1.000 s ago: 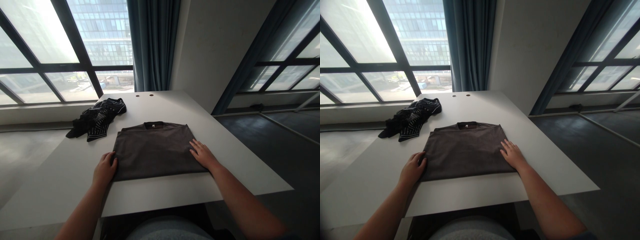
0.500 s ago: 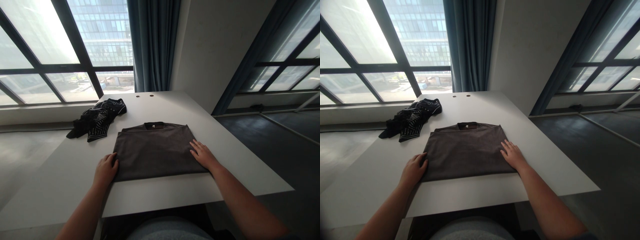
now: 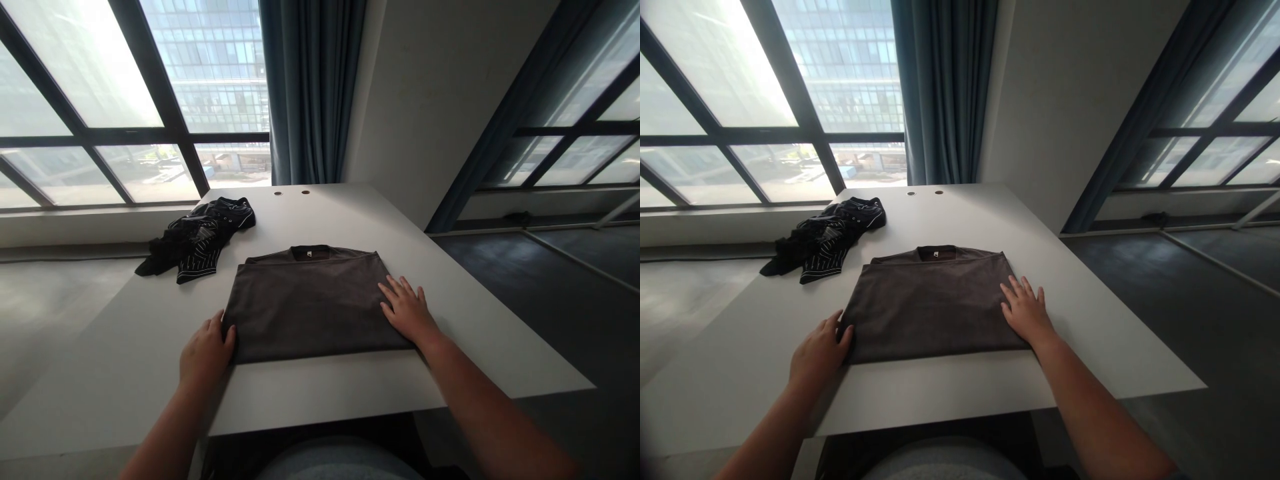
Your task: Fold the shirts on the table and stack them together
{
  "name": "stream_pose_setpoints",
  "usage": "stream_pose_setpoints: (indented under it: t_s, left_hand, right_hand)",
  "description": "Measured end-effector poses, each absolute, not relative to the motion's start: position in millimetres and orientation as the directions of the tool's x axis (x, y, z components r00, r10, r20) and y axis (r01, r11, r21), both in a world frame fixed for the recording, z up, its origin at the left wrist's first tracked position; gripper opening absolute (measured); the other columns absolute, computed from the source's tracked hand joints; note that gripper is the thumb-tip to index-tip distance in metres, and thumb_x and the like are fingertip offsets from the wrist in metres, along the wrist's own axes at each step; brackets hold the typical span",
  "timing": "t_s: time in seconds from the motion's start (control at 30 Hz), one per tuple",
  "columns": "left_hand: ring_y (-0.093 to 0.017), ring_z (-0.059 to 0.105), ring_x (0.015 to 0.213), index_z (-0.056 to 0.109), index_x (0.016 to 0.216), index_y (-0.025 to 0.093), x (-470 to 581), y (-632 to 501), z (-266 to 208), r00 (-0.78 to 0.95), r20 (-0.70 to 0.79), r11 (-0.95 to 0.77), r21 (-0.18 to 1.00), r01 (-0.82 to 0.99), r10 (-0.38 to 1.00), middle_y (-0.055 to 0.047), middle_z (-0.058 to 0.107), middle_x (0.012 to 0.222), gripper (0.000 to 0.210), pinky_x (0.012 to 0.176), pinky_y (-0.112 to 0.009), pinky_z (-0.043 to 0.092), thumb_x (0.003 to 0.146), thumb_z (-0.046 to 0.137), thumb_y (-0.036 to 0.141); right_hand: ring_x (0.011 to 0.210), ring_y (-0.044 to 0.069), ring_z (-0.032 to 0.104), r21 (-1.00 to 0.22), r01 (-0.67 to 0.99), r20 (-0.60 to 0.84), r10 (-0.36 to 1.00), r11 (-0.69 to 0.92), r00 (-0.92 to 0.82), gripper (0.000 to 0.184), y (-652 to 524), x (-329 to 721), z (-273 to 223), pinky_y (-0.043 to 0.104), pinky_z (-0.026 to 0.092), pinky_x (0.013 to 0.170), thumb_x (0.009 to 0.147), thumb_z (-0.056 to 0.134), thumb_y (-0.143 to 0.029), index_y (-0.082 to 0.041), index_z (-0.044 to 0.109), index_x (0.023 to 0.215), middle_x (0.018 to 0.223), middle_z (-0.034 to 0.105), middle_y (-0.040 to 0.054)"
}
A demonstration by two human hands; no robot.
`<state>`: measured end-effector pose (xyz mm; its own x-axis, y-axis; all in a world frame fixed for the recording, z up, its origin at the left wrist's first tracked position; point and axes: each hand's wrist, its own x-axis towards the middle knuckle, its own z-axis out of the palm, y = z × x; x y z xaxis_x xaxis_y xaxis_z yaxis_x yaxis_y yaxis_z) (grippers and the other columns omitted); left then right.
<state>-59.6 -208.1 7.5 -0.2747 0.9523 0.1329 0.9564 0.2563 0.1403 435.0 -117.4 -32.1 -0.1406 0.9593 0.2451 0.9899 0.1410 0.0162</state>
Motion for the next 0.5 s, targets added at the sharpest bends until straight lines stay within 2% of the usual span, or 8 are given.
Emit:
stream_pose_setpoints:
  t_s: [0.17, 0.27, 0.4, 0.5]
  left_hand:
    - [-0.034, 0.072, 0.104, 0.069, 0.127, 0.015, -65.6, -228.9, 2.8, -0.306, 0.065, 0.298, 0.103, 0.949, 0.950, -0.015, 0.074, 0.121, 0.051, 0.086, -0.043, 0.054, 0.105, 0.041, 0.052]
    - [-0.034, 0.070, 0.103, 0.072, 0.116, 0.016, -65.6, -237.8, 4.1, -0.281, 0.066, 0.276, 0.072, 0.959, 0.958, -0.014, 0.076, 0.113, 0.046, 0.087, -0.044, 0.051, 0.104, 0.044, 0.051]
    - [-0.037, 0.064, 0.113, 0.071, 0.114, 0.018, -59.4, -245.2, 7.6, -0.278, 0.118, 0.277, 0.022, 0.961, 0.953, -0.015, 0.072, 0.120, 0.040, 0.088, -0.045, 0.048, 0.103, 0.046, 0.047]
    - [-0.035, 0.062, 0.115, 0.069, 0.112, 0.017, -57.1, -247.1, 2.7, -0.298, 0.142, 0.291, 0.067, 0.954, 0.944, -0.015, 0.070, 0.124, 0.037, 0.088, -0.044, 0.046, 0.104, 0.045, 0.044]
  right_hand:
    - [0.160, 0.040, 0.028, 0.020, 0.950, 0.214, 0.927, 0.311, -0.308, 0.052, -117.7, 386.8, -10.0, 0.072, 0.024, 0.125, 0.101, 0.048, -0.034, -0.025, 0.063, 0.151, 0.170, 0.042, 0.0112]
    - [0.159, 0.038, 0.030, -0.014, 0.895, 0.172, 0.883, 0.445, -0.436, 0.052, -114.5, 344.4, 5.2, 0.068, 0.027, 0.125, 0.102, 0.048, -0.033, -0.024, 0.062, 0.151, 0.169, 0.044, 0.0123]
    - [0.150, 0.033, 0.043, -0.060, 0.793, 0.143, 0.791, 0.606, -0.594, 0.047, -108.3, 277.4, 29.9, 0.055, 0.035, 0.122, 0.103, 0.053, -0.035, -0.021, 0.066, 0.146, 0.160, 0.054, 0.0151]
    - [0.131, 0.030, 0.056, -0.047, 0.724, 0.133, 0.723, 0.688, -0.678, 0.039, -98.6, 225.8, 44.4, 0.046, 0.046, 0.108, 0.103, 0.054, -0.032, -0.019, 0.070, 0.136, 0.144, 0.064, 0.0161]
